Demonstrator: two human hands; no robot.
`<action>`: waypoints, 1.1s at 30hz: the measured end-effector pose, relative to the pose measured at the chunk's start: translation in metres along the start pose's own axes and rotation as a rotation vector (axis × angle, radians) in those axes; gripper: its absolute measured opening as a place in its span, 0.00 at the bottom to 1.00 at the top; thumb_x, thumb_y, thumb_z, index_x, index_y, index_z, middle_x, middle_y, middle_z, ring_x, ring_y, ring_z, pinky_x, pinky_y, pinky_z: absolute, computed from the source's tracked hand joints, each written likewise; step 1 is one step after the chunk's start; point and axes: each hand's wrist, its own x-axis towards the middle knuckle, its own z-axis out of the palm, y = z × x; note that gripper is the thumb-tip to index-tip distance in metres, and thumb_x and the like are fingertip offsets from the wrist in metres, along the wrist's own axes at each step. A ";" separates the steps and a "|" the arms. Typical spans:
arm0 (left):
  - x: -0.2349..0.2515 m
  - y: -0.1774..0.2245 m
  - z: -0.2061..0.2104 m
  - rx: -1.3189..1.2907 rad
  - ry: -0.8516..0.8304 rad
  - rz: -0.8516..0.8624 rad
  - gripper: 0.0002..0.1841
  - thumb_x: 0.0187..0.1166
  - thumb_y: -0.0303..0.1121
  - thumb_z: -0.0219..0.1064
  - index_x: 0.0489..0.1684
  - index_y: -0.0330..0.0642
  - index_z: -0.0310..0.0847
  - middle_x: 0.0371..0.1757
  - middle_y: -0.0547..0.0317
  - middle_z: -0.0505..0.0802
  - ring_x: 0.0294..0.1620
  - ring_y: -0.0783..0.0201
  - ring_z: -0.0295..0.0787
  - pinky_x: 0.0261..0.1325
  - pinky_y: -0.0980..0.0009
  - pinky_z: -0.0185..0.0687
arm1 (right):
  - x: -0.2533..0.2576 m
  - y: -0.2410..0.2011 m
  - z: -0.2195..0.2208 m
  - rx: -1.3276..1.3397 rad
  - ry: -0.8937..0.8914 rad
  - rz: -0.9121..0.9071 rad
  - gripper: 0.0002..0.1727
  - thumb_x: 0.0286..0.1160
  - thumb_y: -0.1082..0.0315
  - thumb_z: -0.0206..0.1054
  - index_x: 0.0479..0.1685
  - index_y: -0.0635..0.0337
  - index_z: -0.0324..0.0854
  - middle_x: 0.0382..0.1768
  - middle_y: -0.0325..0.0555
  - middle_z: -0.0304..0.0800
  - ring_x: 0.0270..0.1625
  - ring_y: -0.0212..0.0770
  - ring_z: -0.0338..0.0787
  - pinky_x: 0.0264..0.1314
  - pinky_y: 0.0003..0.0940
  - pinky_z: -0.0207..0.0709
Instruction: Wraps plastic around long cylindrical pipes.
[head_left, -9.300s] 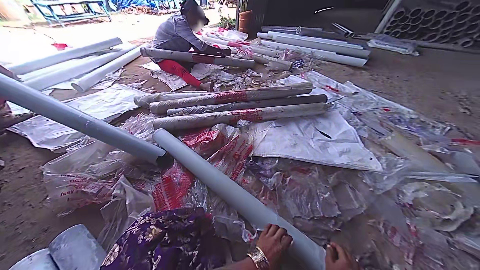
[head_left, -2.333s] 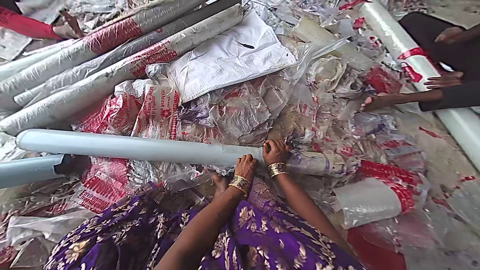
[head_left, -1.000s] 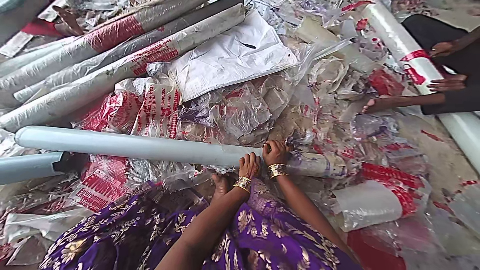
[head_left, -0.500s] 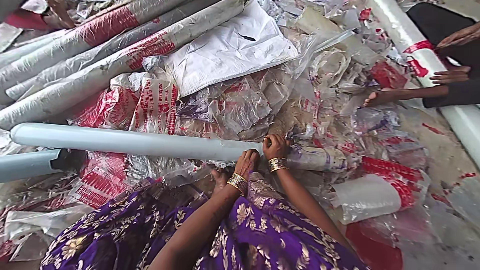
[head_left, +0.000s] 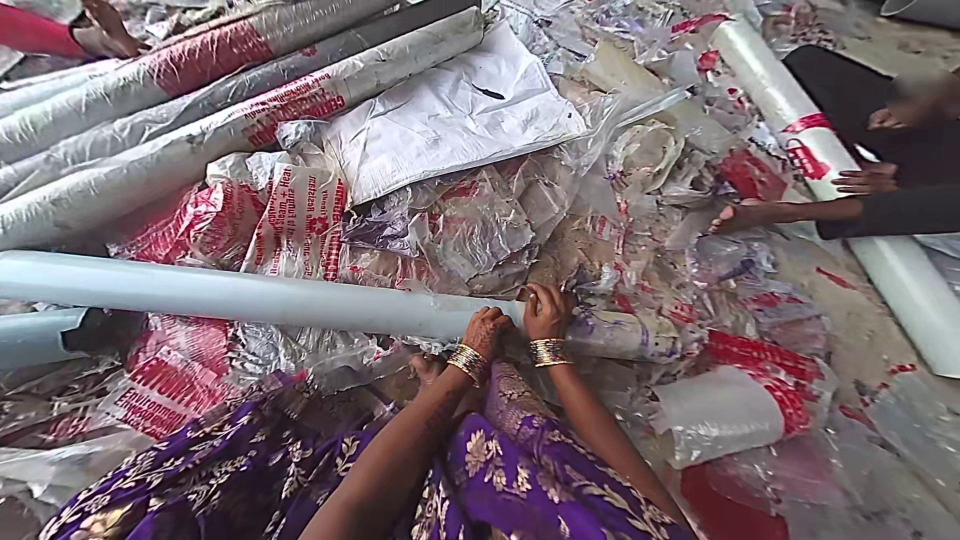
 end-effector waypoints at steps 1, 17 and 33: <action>0.000 -0.003 0.001 -0.025 0.010 0.028 0.10 0.77 0.24 0.66 0.44 0.28 0.92 0.51 0.31 0.92 0.60 0.33 0.87 0.64 0.41 0.77 | -0.006 -0.002 -0.004 0.052 0.069 0.000 0.14 0.70 0.78 0.63 0.45 0.68 0.94 0.49 0.69 0.92 0.53 0.67 0.92 0.59 0.59 0.82; 0.010 -0.009 -0.007 -0.086 0.039 0.137 0.09 0.75 0.23 0.66 0.39 0.25 0.91 0.48 0.31 0.92 0.58 0.33 0.87 0.66 0.40 0.76 | -0.053 -0.050 -0.024 0.278 -0.082 0.489 0.11 0.68 0.81 0.72 0.48 0.76 0.90 0.43 0.66 0.94 0.42 0.52 0.95 0.52 0.41 0.87; 0.059 -0.014 -0.048 -0.148 -0.107 0.139 0.08 0.76 0.22 0.70 0.44 0.25 0.91 0.53 0.31 0.92 0.64 0.37 0.85 0.76 0.49 0.72 | -0.046 -0.042 -0.021 0.344 -0.003 0.525 0.12 0.66 0.79 0.74 0.48 0.75 0.88 0.40 0.62 0.94 0.36 0.48 0.94 0.44 0.42 0.89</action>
